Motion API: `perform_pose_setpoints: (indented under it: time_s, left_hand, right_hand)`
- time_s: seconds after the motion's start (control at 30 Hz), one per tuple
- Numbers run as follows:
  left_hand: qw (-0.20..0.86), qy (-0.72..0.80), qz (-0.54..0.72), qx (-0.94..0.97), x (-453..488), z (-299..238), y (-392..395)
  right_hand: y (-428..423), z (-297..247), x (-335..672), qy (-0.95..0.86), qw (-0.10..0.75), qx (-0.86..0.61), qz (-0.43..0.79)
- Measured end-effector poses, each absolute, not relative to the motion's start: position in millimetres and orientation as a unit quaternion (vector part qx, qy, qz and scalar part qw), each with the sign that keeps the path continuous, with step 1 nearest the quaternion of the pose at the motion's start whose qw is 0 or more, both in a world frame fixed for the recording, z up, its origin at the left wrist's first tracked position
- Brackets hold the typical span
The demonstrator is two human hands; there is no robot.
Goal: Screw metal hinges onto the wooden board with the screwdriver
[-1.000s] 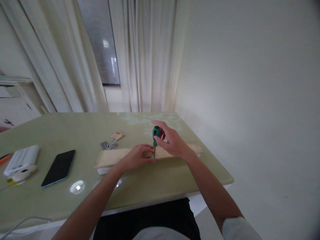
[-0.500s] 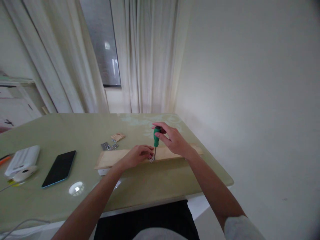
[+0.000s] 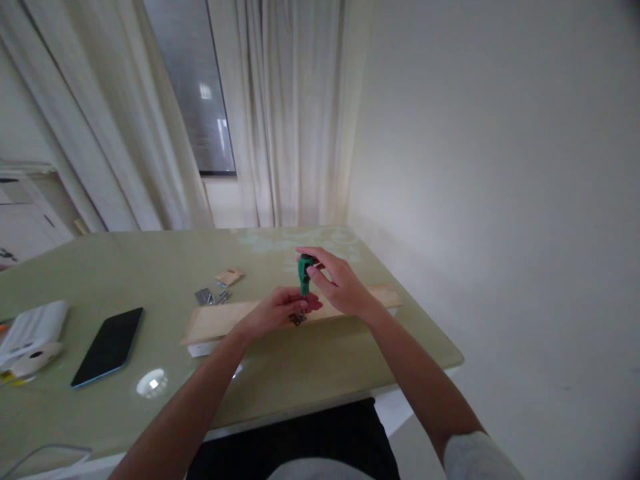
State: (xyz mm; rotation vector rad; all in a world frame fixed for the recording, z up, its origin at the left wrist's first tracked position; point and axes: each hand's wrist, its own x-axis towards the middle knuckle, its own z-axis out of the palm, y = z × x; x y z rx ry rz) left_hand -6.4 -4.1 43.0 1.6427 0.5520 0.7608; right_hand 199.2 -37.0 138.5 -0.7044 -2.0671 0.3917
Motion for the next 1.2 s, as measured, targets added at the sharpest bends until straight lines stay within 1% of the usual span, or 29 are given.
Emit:
perform_pose_setpoints:
  time_s: [0.07,0.27,0.4,0.5,0.7,0.87,0.93,1.03,1.2]
  left_hand:
    - [0.587,0.243,0.326,0.700,-6,42,-3]
    - [0.532,0.266,0.369,0.714,1,37,4]
    - [0.534,0.260,0.365,0.717,-1,42,2]
    - [0.539,0.246,0.344,0.728,-6,47,-1]
    - [0.524,0.289,0.396,0.696,-2,44,3]
    - [0.539,0.250,0.380,0.709,-7,49,-2]
    - [0.529,0.240,0.375,0.723,-10,52,-4]
    - [0.505,0.263,0.389,0.724,-10,51,-1]
    - [0.506,0.284,0.417,0.700,-5,43,3]
  right_hand:
    - [-39,138,199,-0.831,0.452,-0.284,0.156]
    - [-34,130,190,-0.809,0.487,-0.311,0.106]
    - [-29,124,188,-0.790,0.495,-0.339,0.128]
    - [-31,123,189,-0.789,0.497,-0.332,0.144]
    - [-33,121,187,-0.790,0.492,-0.329,0.158]
    - [-31,119,185,-0.785,0.490,-0.337,0.172]
    - [-31,118,185,-0.785,0.492,-0.334,0.175]
    - [-32,118,184,-0.788,0.487,-0.331,0.177]
    - [-32,117,182,-0.790,0.482,-0.337,0.171]
